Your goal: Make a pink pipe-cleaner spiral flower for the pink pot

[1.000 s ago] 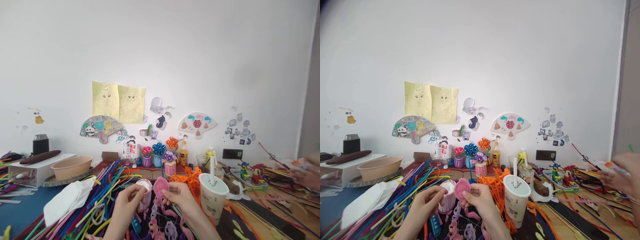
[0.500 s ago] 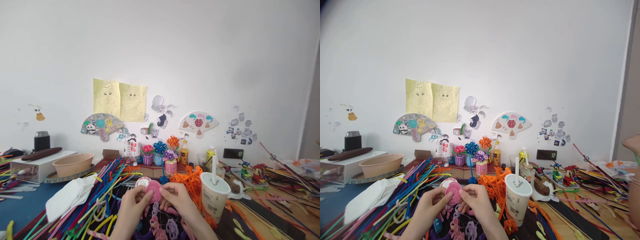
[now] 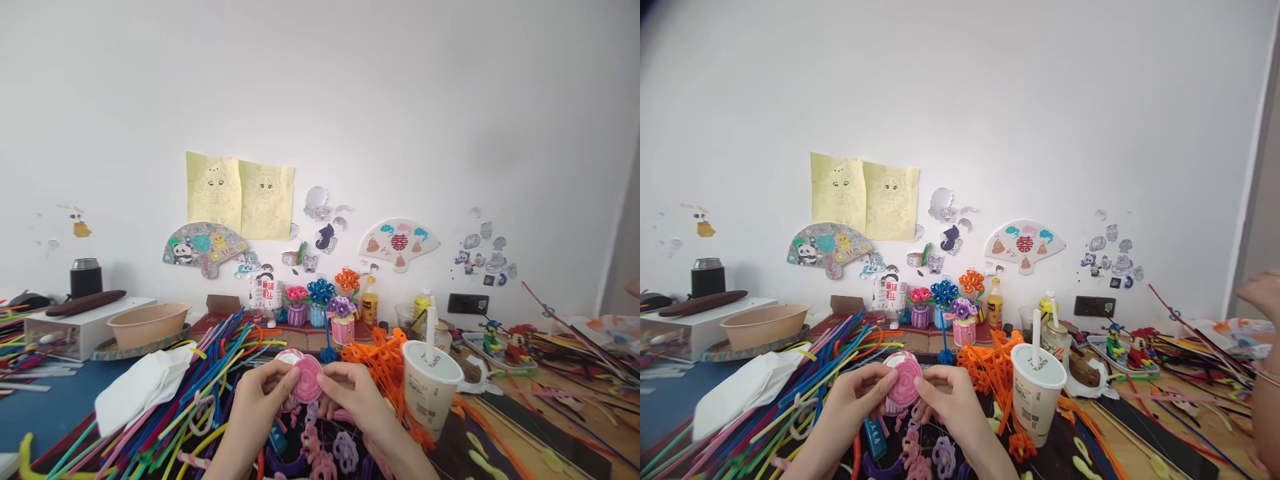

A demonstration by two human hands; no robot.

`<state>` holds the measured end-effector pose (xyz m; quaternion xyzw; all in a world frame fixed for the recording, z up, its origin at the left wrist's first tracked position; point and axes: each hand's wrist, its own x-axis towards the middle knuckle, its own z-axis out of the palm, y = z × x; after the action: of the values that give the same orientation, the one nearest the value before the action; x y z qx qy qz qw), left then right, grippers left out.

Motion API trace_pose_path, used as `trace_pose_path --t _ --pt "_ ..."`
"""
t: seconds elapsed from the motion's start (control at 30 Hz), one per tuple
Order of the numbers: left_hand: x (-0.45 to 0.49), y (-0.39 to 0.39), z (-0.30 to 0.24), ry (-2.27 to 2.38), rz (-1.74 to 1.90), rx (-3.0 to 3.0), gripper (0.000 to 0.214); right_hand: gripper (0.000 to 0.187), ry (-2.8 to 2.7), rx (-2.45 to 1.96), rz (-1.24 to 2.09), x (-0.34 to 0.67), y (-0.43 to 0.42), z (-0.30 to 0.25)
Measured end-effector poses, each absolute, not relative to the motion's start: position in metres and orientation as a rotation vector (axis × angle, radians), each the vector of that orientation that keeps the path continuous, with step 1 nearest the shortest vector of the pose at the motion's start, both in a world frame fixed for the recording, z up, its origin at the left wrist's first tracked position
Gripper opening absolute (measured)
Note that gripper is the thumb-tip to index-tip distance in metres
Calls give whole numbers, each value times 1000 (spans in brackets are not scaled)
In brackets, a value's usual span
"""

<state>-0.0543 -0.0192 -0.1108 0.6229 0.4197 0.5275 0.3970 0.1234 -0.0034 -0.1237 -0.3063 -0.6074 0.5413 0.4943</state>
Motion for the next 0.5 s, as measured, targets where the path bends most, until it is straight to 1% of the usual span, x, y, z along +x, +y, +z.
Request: trace_pose_path --t 0.13,0.3,0.4,0.5 --pt "-56 -20 -105 1075 1320 1592 42 40 -1444 -745 1248 122 -7 -120" --pt "-71 -19 -99 1219 1517 1547 46 41 -1338 -778 1134 126 -6 -116" --pt "-78 -19 -97 1323 1576 1556 42 41 -1305 -799 1081 133 -2 -117" --pt "-72 -22 -96 1342 1551 1640 35 42 -1410 -815 1114 137 -1 -118"
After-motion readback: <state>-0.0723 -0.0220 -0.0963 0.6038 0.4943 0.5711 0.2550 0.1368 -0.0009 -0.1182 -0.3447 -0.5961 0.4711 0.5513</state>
